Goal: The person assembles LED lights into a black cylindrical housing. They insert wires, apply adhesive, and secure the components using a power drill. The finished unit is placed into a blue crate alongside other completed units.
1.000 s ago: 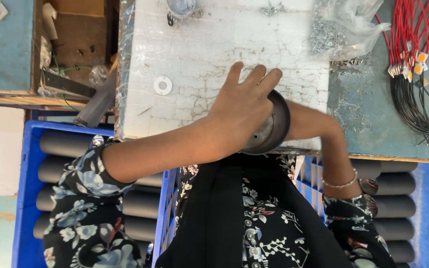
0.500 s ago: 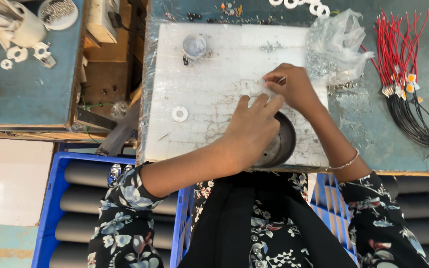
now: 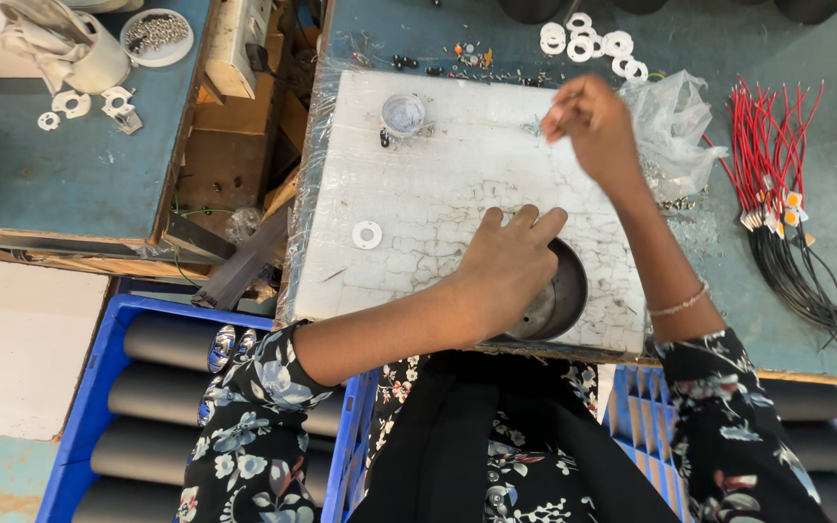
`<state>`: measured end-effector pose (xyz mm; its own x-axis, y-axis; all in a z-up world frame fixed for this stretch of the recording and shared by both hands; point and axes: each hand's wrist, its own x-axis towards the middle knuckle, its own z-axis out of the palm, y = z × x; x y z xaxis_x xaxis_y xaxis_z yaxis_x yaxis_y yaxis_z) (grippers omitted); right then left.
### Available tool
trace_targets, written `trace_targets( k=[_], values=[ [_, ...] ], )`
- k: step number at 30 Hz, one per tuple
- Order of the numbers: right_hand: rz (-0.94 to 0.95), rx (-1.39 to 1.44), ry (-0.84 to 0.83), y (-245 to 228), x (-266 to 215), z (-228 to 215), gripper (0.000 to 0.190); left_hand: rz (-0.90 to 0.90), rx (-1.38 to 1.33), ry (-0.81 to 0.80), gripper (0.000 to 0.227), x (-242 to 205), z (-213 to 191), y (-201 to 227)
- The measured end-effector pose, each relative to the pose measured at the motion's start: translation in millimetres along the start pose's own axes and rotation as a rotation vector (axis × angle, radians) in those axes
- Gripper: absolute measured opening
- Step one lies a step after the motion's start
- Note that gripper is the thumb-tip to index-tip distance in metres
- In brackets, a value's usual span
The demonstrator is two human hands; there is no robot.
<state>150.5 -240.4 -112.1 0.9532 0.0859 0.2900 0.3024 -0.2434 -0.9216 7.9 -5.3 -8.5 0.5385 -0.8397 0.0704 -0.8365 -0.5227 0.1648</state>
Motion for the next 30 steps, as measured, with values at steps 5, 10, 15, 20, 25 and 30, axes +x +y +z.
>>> trace_targets(
  k=[5, 10, 15, 20, 25, 30],
  values=[
    [-0.107, 0.041, 0.057, -1.2, 46.3, -6.8, 0.019, -0.007, -0.032, -0.004, 0.015, 2.6, 0.7, 0.2],
    [-0.117, 0.078, 0.044, -17.2, 63.9, -0.5, 0.015, -0.004, -0.021, -0.004, 0.017, 2.0, 1.2, -0.2],
    [-0.143, 0.100, 0.001, -32.0, 66.6, 1.8, 0.016, -0.005, -0.005, -0.025, 0.018, 3.3, 1.7, -0.5],
    [-0.163, 0.053, 0.000, -43.4, 68.8, 1.3, 0.013, -0.007, 0.003, -0.012, 0.017, 3.0, 3.4, -0.4],
    [-0.178, -0.092, 0.050, -53.5, 75.0, -1.8, 0.012, -0.003, -0.011, -0.002, 0.021, 3.3, 3.7, -0.6],
    [-0.251, -0.252, 0.049, -55.4, 75.9, -11.3, 0.011, -0.005, -0.015, -0.024, 0.020, 3.7, 2.8, -1.2]
  ],
)
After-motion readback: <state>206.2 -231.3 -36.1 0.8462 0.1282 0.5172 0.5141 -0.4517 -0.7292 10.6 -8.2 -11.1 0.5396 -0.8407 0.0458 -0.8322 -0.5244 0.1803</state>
